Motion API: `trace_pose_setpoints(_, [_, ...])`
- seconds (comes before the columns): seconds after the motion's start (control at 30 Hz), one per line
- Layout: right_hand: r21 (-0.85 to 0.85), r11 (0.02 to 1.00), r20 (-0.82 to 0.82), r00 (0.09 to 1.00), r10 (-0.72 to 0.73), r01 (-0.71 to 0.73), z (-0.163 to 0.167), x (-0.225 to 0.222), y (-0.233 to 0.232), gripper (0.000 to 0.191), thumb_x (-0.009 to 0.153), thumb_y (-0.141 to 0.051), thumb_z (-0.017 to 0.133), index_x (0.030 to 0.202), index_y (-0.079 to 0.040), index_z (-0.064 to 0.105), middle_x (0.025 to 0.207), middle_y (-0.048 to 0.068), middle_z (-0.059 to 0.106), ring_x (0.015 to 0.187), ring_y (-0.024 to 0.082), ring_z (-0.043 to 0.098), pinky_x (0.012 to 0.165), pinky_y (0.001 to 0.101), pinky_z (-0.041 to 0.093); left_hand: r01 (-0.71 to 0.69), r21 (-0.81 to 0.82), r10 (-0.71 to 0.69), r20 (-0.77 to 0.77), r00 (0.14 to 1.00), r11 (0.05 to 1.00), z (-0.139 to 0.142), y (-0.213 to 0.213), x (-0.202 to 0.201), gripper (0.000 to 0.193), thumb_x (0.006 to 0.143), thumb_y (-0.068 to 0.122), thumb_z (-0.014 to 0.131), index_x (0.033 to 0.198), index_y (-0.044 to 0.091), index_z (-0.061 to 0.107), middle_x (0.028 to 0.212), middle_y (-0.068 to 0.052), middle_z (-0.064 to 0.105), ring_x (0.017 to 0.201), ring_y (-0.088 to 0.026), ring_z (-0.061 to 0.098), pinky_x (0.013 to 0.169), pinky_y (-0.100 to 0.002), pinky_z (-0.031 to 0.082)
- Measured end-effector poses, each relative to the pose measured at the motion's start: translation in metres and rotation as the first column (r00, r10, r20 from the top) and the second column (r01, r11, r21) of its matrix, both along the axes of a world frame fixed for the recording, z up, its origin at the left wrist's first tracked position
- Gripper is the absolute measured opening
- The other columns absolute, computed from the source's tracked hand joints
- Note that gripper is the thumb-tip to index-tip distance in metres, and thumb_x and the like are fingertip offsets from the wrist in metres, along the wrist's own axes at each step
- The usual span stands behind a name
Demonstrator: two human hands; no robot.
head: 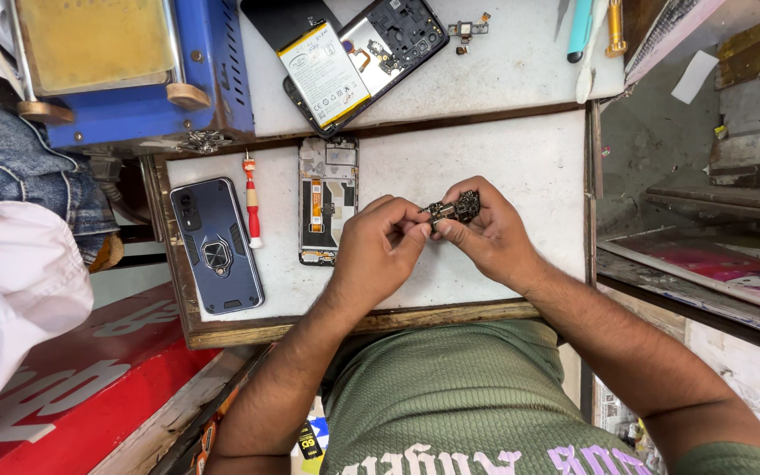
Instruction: The person works at a repair bench on a disassembled smartphone. They handle the exposed motherboard and small components, then use a toothbrush to brush the board and its parts, and continue manipulating the board and phone chassis by hand.
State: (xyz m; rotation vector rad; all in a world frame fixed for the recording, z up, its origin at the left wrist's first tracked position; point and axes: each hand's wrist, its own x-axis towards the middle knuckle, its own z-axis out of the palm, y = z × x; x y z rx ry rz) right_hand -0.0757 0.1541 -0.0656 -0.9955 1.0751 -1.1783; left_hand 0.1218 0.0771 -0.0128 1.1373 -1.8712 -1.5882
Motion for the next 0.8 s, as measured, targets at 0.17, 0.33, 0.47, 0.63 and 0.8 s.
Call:
trace_pose_setpoints(0.17, [0.019, 0.998, 0.112, 0.992, -0.058, 0.056, -0.002, -0.004, -0.002, 0.026, 0.104, -0.012, 0.064, 0.121, -0.007, 0.045, 0.110, 0.016, 0.071, 0.103, 0.018, 0.072, 0.092, 0.0352, 0.064, -0.124, -0.279, 0.099, -0.101, 0.990, 0.952, 0.016, 0.014, 0.010, 0.013, 0.096, 0.004, 0.071, 0.109, 0.001, 0.073, 0.098, -0.008, 0.066, 0.085, -0.015, 0.070, 0.075, -0.026, 0.061])
trace_pose_setpoints(0.33, [-0.028, 0.997, 0.168, 0.984, -0.066, 0.071, -0.005, -0.003, -0.003, 0.026, 0.105, -0.013, 0.064, 0.122, -0.009, 0.045, 0.113, 0.017, 0.070, 0.110, 0.020, 0.071, 0.098, 0.0393, 0.064, -0.138, -0.341, 0.142, -0.013, 0.990, 0.930, 0.017, 0.020, 0.021, 0.013, 0.093, 0.004, 0.075, 0.106, 0.003, 0.077, 0.082, -0.008, 0.070, 0.068, -0.017, 0.070, 0.058, -0.028, 0.056])
trace_pose_setpoints(0.47, [-0.005, 0.997, 0.171, 0.982, -0.079, 0.081, -0.006, -0.002, -0.002, 0.027, 0.104, -0.013, 0.064, 0.122, -0.010, 0.045, 0.114, 0.016, 0.071, 0.107, 0.021, 0.072, 0.096, 0.0393, 0.063, -0.104, -0.421, 0.058, -0.121, 0.991, 0.901, 0.009, 0.020, 0.018, 0.010, 0.095, 0.005, 0.073, 0.105, 0.002, 0.073, 0.094, -0.012, 0.076, 0.085, -0.019, 0.077, 0.071, -0.028, 0.063])
trace_pose_setpoints(0.63, [0.018, 0.995, 0.175, 0.980, -0.098, 0.096, -0.004, -0.003, -0.002, 0.026, 0.105, -0.012, 0.064, 0.122, -0.007, 0.046, 0.112, 0.016, 0.071, 0.104, 0.021, 0.073, 0.094, 0.0383, 0.064, -0.097, -0.420, 0.079, -0.061, 0.995, 0.903, 0.005, 0.016, 0.007, 0.021, 0.095, 0.008, 0.076, 0.113, 0.000, 0.069, 0.098, -0.011, 0.076, 0.090, -0.022, 0.078, 0.074, -0.031, 0.063])
trace_pose_setpoints(0.8, [0.005, 0.992, 0.118, 0.985, -0.123, 0.124, -0.002, -0.002, -0.004, 0.027, 0.105, -0.011, 0.063, 0.124, -0.005, 0.045, 0.110, 0.014, 0.070, 0.104, 0.020, 0.073, 0.094, 0.0380, 0.065, -0.124, -0.502, 0.112, -0.053, 0.992, 0.856, 0.007, 0.011, -0.003, 0.015, 0.092, 0.004, 0.078, 0.106, 0.004, 0.073, 0.096, -0.010, 0.076, 0.084, -0.022, 0.078, 0.065, -0.031, 0.062])
